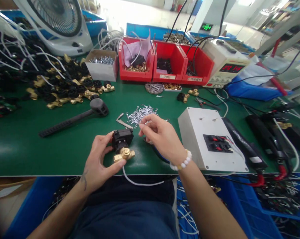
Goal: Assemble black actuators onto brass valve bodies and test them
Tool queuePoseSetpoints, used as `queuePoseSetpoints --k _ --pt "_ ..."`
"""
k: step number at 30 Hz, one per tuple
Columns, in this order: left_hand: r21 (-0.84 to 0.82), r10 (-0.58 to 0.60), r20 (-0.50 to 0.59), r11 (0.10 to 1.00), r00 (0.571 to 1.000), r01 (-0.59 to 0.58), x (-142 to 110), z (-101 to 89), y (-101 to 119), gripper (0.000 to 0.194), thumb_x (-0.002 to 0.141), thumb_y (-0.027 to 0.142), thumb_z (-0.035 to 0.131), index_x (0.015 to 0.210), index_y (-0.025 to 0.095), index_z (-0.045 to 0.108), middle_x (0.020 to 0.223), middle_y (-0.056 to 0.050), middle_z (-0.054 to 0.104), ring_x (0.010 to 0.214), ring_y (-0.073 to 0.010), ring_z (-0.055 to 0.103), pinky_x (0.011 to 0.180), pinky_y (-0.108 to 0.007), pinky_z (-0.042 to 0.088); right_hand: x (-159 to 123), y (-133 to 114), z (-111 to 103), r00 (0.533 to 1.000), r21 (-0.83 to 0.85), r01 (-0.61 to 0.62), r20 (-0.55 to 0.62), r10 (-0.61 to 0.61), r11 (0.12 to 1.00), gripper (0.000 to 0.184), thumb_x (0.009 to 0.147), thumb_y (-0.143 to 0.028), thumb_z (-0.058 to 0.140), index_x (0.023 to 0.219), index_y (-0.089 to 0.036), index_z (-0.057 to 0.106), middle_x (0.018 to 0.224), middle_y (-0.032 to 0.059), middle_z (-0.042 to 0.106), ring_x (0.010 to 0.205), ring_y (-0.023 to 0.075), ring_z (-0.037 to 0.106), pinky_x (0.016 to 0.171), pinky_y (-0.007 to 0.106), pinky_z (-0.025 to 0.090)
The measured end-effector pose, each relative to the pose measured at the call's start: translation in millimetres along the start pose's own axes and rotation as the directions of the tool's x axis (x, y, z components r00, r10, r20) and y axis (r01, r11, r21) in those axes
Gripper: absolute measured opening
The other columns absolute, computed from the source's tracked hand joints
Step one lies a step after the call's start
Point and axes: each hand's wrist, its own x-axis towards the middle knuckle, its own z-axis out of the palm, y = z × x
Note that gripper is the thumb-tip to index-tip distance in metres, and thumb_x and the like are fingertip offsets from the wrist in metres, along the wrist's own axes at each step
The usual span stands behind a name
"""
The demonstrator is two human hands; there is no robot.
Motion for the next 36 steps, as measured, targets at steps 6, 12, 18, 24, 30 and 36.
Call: queuePoseSetpoints --k 6,12,18,24,30,36 --pt "0.051 0.089 0.043 0.995 0.995 -0.091 4 16.2 10 0.073 0.076 0.039 0.073 0.141 0.02 0.046 0.106 -0.005 0.048 0.099 -0.02 0.054 0.084 -0.035 0.058 -34 -15 -4 0.996 0.31 0.057 -0.084 -0.032 0.949 0.011 0.093 -0.025 0.062 0.092 -0.018 0.071 0.07 -0.0026 0.066 0.059 0.0052 0.059 0.057 0.014 0.047" --pt "0.096 0.161 0.037 0.982 0.986 -0.163 7 23.0 15 0.072 0.075 0.038 0.072 0.139 0.02 0.045 0.104 -0.005 0.048 0.096 -0.0208 0.053 0.085 -0.038 0.055 -41 -15 6 0.992 0.316 0.069 -0.124 -0.031 0.946 0.018 0.093 -0.023 0.063 0.111 -0.02 0.066 0.082 -0.0015 0.071 0.068 0.008 0.066 0.066 0.018 0.054" --pt "0.106 0.148 0.044 0.983 0.988 -0.152 7 22.1 15 0.072 0.073 0.039 0.072 0.138 0.022 0.045 0.106 -0.006 0.049 0.098 -0.0224 0.054 0.085 -0.039 0.054 -44 -14 17 0.98 0.25 0.08 -0.199 -0.029 0.965 0.007 0.092 -0.022 0.063 0.088 -0.019 0.068 0.087 0.0006 0.07 0.074 0.0106 0.065 0.066 0.021 0.053" --pt "0.107 0.151 0.06 0.982 0.987 -0.157 8 21.9 16 0.072 0.073 0.039 0.072 0.138 0.021 0.045 0.106 -0.006 0.049 0.096 -0.0212 0.054 0.085 -0.038 0.054 -42 -10 21 0.98 0.192 0.076 -0.196 -0.038 0.978 0.005 0.09 -0.022 0.065 0.087 -0.02 0.069 0.084 -0.0007 0.068 0.077 0.0113 0.062 0.07 0.024 0.049" --pt "0.115 0.149 0.058 0.981 0.987 -0.155 8 22.2 16 0.073 0.073 0.039 0.073 0.138 0.022 0.045 0.107 -0.006 0.049 0.097 -0.0217 0.055 0.085 -0.038 0.055 -41 -11 17 0.991 0.203 0.041 -0.135 -0.014 0.978 0.007 0.09 -0.023 0.064 0.088 -0.019 0.069 0.082 0.0001 0.068 0.076 0.0129 0.063 0.073 0.026 0.051" --pt "0.106 0.181 0.073 0.976 0.981 -0.189 7 20.6 15 0.073 0.073 0.038 0.073 0.139 0.022 0.044 0.107 -0.006 0.049 0.098 -0.0219 0.055 0.086 -0.038 0.055 -38 -18 20 0.957 0.048 0.25 -0.165 -0.239 0.967 0.011 0.091 -0.012 0.061 0.085 -0.018 0.068 0.088 0.0002 0.067 0.083 0.0108 0.063 0.077 0.022 0.051"
